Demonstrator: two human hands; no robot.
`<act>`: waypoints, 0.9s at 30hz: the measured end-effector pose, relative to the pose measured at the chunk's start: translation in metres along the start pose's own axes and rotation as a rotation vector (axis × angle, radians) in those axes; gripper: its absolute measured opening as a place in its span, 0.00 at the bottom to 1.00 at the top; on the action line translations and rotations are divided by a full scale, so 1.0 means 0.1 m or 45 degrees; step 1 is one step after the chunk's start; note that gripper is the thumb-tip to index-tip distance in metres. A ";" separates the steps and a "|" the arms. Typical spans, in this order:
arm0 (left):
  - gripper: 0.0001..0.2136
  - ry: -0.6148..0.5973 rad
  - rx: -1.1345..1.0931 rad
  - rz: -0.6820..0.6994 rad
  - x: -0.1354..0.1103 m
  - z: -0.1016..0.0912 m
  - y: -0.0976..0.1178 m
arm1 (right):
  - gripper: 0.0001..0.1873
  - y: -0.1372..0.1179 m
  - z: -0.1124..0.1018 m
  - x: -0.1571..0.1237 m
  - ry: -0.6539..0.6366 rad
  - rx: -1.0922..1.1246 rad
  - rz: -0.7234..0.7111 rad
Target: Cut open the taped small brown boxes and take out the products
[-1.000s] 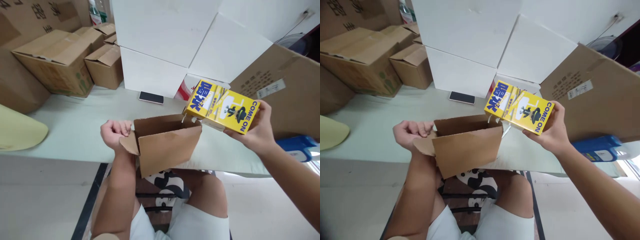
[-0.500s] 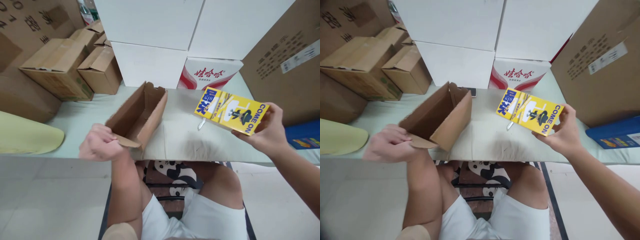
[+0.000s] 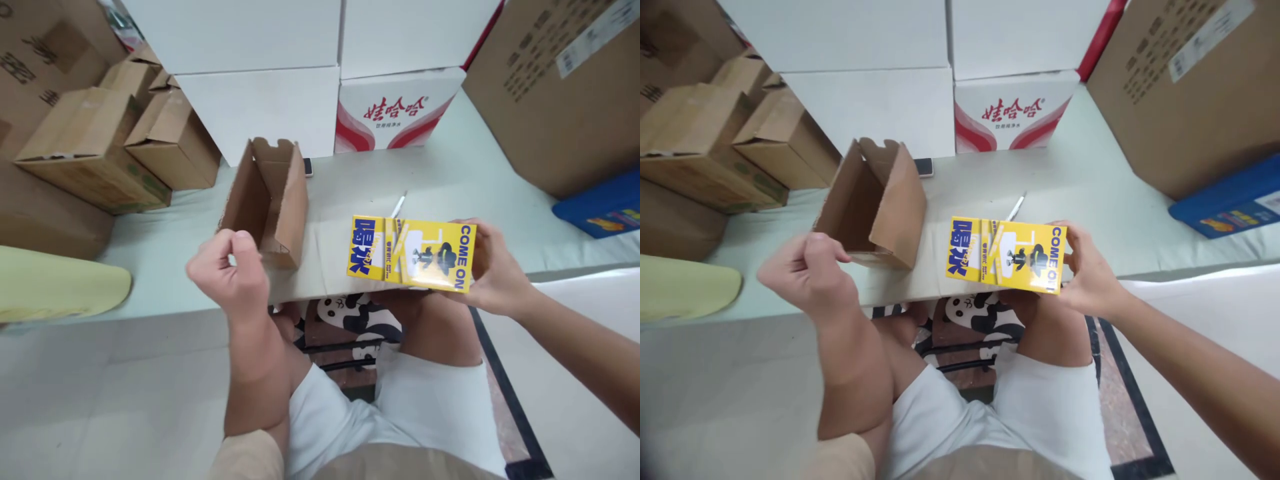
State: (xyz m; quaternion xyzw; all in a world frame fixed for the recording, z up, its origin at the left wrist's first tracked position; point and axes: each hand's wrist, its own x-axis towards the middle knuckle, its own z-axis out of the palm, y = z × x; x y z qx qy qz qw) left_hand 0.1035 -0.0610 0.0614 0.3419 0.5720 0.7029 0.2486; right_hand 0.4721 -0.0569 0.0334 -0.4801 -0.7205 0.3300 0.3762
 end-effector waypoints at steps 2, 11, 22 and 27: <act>0.16 0.166 0.137 0.421 -0.05 -0.01 0.09 | 0.54 -0.06 -0.04 -0.09 -0.025 0.016 -0.010; 0.16 -1.066 -0.082 -0.297 -0.52 -0.11 -0.01 | 0.48 -0.45 -0.13 -0.45 -0.469 0.021 -0.104; 0.56 -2.023 -0.433 -1.301 -1.54 -0.62 -0.61 | 0.50 -0.45 0.09 -0.66 -0.910 0.213 -0.254; 0.57 -1.470 -0.501 -1.224 -1.69 -0.46 -0.70 | 0.42 -0.18 0.10 -0.62 -0.706 0.167 -0.077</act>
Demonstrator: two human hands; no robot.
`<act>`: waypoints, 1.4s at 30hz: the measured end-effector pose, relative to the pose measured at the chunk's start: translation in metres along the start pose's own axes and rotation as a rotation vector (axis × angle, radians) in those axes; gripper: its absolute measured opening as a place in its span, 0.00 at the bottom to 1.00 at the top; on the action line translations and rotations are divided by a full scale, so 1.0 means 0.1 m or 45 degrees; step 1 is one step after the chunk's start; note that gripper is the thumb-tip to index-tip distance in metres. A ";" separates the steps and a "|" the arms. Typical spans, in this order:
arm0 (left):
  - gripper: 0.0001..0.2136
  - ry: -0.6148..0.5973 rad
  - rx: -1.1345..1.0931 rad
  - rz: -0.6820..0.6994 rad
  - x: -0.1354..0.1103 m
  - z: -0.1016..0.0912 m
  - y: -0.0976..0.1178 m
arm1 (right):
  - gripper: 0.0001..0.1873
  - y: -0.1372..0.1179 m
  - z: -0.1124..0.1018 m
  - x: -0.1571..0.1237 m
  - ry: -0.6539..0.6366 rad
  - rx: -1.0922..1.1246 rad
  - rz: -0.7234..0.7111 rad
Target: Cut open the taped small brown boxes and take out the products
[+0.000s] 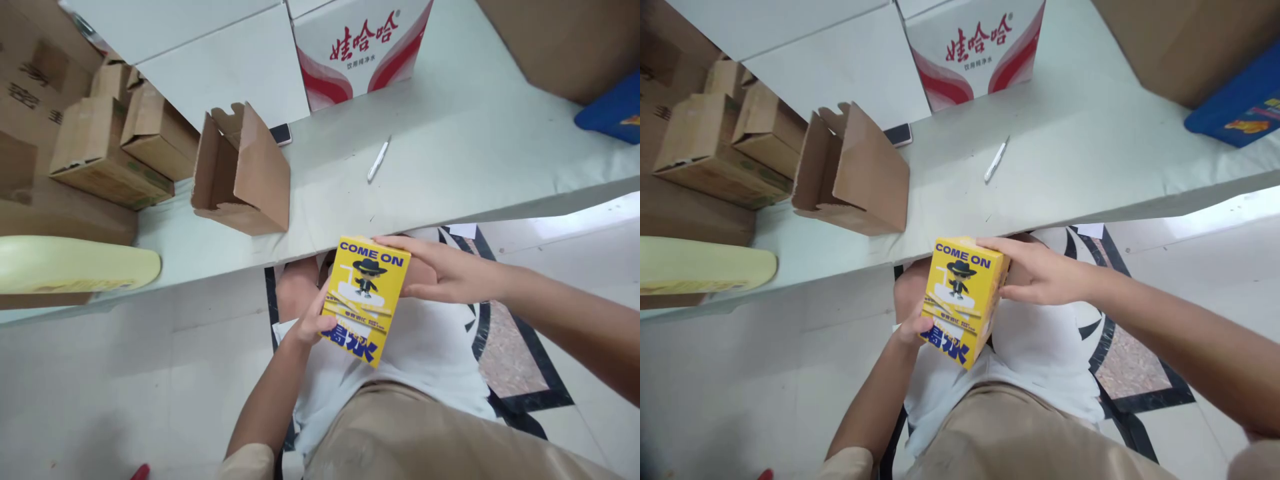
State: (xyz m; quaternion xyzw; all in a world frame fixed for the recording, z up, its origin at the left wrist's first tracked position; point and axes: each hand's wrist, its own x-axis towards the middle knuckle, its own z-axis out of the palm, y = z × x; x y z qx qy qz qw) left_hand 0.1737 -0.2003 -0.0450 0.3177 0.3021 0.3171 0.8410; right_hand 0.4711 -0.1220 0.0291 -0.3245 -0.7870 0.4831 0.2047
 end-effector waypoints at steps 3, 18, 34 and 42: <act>0.56 0.192 0.073 0.215 0.17 0.03 0.09 | 0.48 0.13 0.15 0.04 0.238 0.160 0.080; 0.25 0.708 0.248 0.409 2.00 -0.12 2.07 | 0.37 0.23 -0.69 2.12 0.811 0.962 0.454; 0.20 0.873 1.726 0.260 1.81 -0.48 1.35 | 0.16 0.67 -1.15 1.49 1.382 0.891 0.661; 0.19 0.826 2.196 0.251 1.71 -0.62 0.93 | 0.21 0.96 -1.84 1.17 1.535 0.343 1.040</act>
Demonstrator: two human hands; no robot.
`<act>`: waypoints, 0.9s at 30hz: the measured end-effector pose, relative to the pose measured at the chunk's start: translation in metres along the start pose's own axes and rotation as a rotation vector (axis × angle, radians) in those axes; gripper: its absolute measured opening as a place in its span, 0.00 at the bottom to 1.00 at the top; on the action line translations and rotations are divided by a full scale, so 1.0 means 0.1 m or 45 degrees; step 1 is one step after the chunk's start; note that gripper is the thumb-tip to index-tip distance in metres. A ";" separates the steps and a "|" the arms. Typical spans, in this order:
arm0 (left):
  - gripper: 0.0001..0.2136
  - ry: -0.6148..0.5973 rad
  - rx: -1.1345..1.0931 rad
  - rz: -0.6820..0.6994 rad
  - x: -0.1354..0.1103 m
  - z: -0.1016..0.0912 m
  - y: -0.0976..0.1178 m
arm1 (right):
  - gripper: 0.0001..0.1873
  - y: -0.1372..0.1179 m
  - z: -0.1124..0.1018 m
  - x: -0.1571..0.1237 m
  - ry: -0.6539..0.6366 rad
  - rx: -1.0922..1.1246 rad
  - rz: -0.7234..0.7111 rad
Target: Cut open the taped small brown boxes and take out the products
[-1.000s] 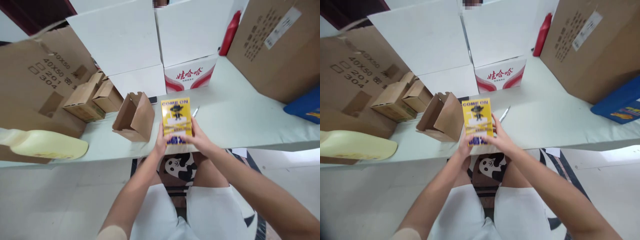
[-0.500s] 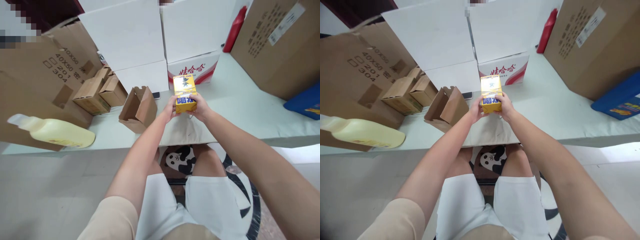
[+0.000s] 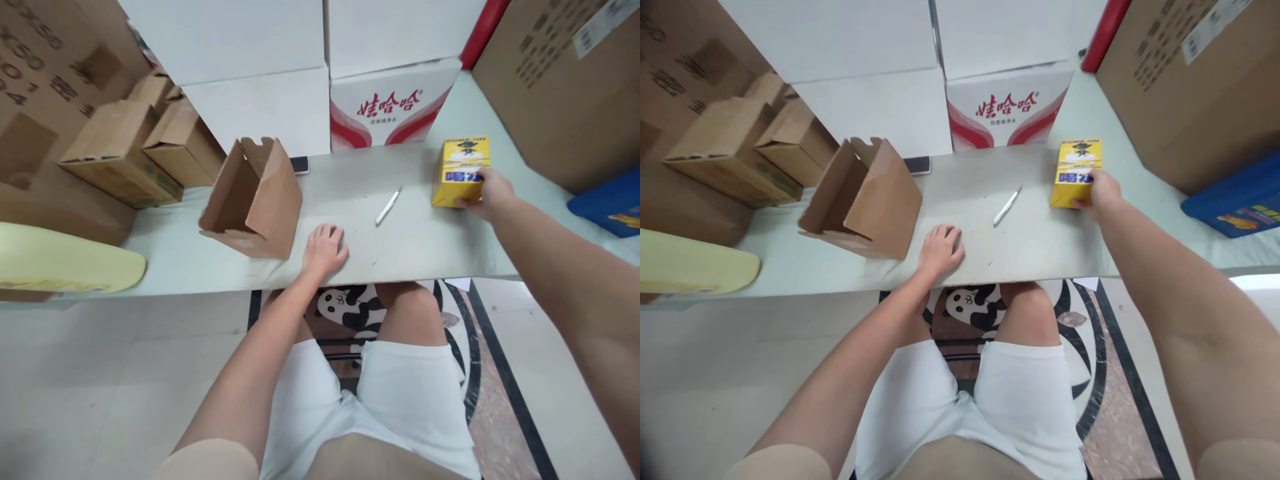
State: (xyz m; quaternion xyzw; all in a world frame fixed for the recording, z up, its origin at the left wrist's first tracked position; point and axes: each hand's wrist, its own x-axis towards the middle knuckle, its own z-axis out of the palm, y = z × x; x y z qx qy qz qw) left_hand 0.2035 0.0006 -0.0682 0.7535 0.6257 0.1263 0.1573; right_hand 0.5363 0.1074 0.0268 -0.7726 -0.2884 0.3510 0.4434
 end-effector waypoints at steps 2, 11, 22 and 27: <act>0.19 0.013 0.128 0.037 0.01 0.00 0.01 | 0.31 -0.02 -0.05 0.00 0.125 -0.190 -0.082; 0.17 0.036 0.213 0.036 0.02 -0.01 0.03 | 0.44 0.08 0.17 -0.09 0.014 -1.295 -0.537; 0.15 0.026 0.207 0.031 0.03 0.00 0.00 | 0.37 -0.46 0.65 0.81 0.112 -1.440 -0.610; 0.15 -0.003 0.207 0.019 0.03 0.00 0.00 | 0.44 -0.57 0.71 0.97 -0.031 -1.291 -0.648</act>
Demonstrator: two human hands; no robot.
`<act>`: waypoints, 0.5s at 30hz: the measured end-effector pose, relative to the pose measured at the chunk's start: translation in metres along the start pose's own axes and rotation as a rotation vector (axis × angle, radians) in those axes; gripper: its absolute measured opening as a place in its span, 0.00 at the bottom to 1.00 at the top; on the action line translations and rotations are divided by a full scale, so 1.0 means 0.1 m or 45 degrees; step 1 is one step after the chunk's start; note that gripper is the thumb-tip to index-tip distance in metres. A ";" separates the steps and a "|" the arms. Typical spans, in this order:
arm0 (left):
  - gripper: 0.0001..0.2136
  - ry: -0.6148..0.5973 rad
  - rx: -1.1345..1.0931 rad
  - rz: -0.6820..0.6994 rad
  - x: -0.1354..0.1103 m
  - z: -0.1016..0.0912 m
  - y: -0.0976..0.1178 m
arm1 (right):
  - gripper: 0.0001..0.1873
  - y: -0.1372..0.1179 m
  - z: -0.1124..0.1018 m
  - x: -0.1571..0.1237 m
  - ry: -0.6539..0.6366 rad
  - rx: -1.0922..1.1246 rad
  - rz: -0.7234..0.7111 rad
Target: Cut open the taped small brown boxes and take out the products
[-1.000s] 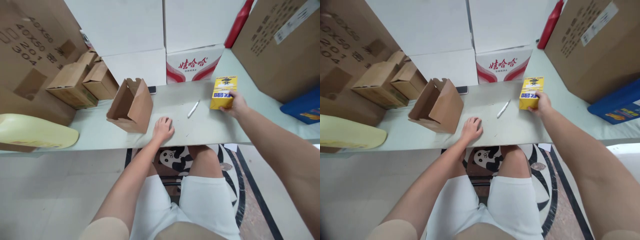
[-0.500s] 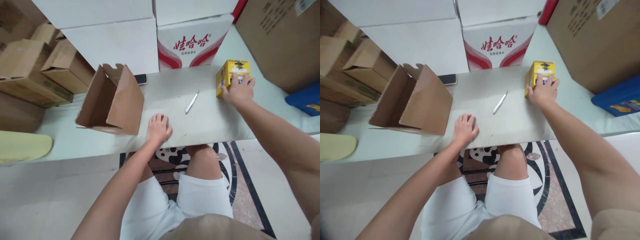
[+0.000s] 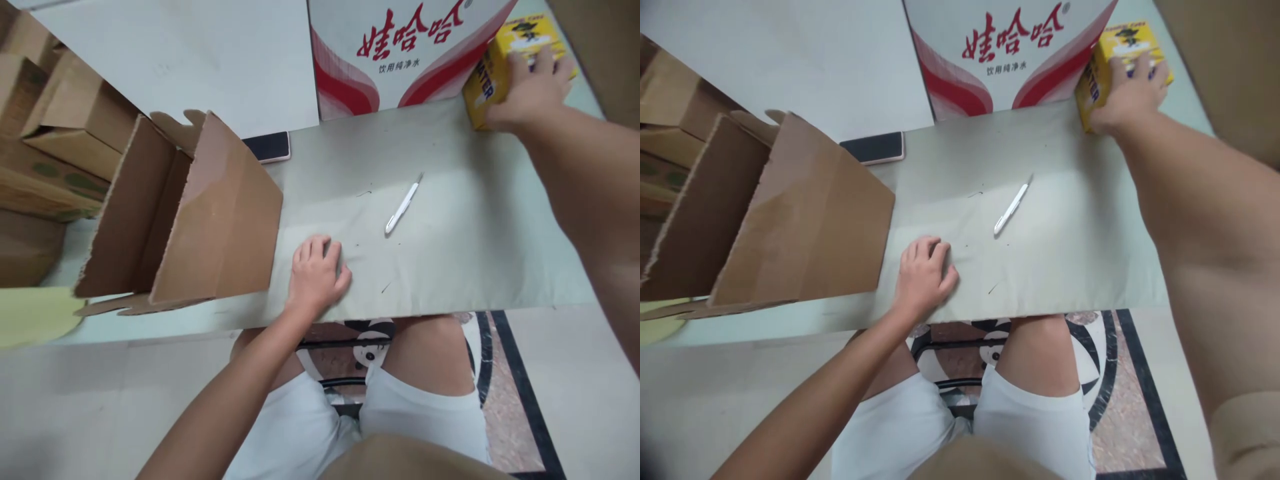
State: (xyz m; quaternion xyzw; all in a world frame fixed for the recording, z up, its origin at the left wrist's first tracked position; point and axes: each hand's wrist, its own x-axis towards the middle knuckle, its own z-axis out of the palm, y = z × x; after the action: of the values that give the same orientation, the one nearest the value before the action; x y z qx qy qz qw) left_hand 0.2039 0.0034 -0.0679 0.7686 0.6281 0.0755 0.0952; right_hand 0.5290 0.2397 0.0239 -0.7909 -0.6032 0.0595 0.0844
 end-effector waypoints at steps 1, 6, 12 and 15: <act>0.15 -0.013 -0.002 -0.010 0.00 0.00 0.00 | 0.45 0.02 -0.03 -0.02 0.011 0.053 -0.066; 0.15 -0.050 -0.010 -0.022 0.01 -0.02 0.04 | 0.41 -0.10 -0.29 -0.41 0.129 0.228 -0.390; 0.17 0.034 -0.039 0.035 -0.06 -0.01 0.07 | 0.30 -1.02 -0.53 -1.30 0.023 0.330 -0.931; 0.17 0.074 -0.115 0.043 -0.10 0.00 0.05 | 0.34 -1.65 -0.55 -1.95 -0.104 0.310 -1.346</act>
State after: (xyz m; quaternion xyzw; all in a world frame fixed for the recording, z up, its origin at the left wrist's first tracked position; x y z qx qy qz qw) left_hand 0.2069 -0.0070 -0.0664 0.7715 0.6134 0.1276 0.1103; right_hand 0.3320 0.0914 0.1103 -0.3614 -0.9102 0.1090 0.1704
